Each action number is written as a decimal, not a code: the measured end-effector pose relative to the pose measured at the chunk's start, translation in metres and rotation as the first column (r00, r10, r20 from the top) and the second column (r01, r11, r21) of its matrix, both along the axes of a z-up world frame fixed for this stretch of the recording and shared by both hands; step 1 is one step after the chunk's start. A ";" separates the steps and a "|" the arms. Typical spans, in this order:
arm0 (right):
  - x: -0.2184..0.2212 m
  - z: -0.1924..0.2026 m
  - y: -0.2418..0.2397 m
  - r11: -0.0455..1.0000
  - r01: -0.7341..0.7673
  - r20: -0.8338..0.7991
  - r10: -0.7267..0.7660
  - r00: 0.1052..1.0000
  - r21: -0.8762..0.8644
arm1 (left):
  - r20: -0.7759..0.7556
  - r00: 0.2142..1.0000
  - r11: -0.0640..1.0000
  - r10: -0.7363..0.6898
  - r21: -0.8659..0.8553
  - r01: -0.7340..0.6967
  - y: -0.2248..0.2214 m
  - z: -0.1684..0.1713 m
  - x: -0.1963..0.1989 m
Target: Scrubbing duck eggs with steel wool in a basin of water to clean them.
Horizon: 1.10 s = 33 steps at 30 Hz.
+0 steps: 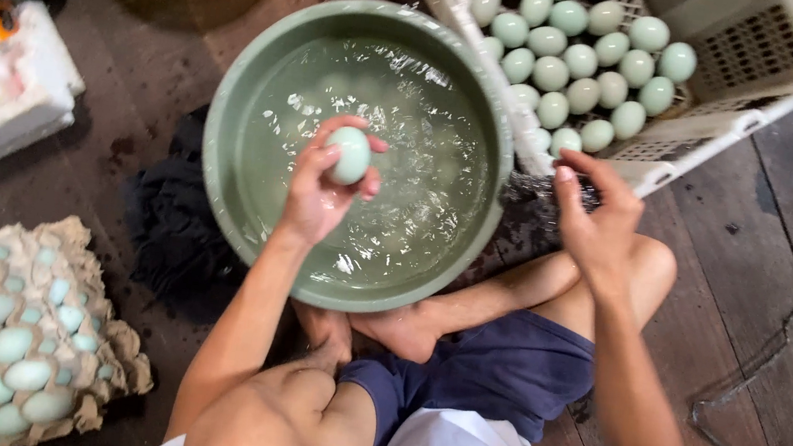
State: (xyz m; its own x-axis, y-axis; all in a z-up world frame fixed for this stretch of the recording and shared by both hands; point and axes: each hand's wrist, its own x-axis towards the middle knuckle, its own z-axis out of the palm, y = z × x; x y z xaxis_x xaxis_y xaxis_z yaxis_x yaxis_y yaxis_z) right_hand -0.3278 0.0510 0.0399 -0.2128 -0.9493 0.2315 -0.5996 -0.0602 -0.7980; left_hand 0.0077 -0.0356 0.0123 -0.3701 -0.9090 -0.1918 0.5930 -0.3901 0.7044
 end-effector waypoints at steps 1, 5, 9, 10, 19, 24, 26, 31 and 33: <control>0.022 0.000 -0.005 1.000 -0.003 -0.002 0.003 1.000 0.001 | -0.002 1.000 1.000 0.003 0.001 -0.003 0.002 -0.005 -0.001; 0.103 0.007 -0.028 0.997 -0.047 0.038 0.049 0.998 -0.065 | -0.006 0.998 0.980 0.067 0.187 -0.065 0.013 -0.029 -0.007; 0.154 -0.046 -0.056 0.988 -0.129 -0.353 0.150 0.924 0.082 | 0.002 0.989 0.939 0.148 0.314 -0.142 0.023 -0.033 -0.011; 0.161 -0.064 -0.055 0.985 -0.147 -0.358 0.170 0.918 0.089 | -0.003 0.986 0.934 0.167 0.321 -0.157 0.024 -0.031 -0.008; 0.216 -0.022 -0.044 0.966 -0.083 0.255 0.018 0.967 0.245 | 0.034 0.884 0.815 0.465 0.373 -0.443 0.022 -0.037 0.006; 0.258 -0.009 -0.052 0.962 -0.161 0.012 0.167 0.986 -0.219 | 0.024 0.927 0.891 0.375 0.267 -0.367 0.032 0.009 -0.002; 0.265 -0.011 -0.061 0.953 -0.174 0.008 0.181 0.983 -0.248 | 0.049 0.910 0.874 0.411 0.265 -0.408 0.024 -0.012 -0.007; 0.272 -0.011 -0.045 0.987 -0.090 0.236 0.120 0.964 -0.134 | 0.183 0.850 0.803 0.493 0.279 -0.526 0.026 -0.021 -0.006; 0.274 -0.016 -0.027 0.989 -0.037 0.133 0.057 0.989 -0.145 | 0.298 0.845 0.828 0.444 0.223 -0.514 0.026 -0.009 -0.003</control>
State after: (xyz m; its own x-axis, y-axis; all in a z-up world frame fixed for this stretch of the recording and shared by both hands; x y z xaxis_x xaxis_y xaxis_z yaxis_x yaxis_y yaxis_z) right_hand -0.0541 0.0238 0.0244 -0.2078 -0.9186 0.3362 -0.4794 -0.2039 -0.8536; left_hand 0.0043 -0.0092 0.0029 0.1825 -0.8517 -0.4912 0.5971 -0.3009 0.7436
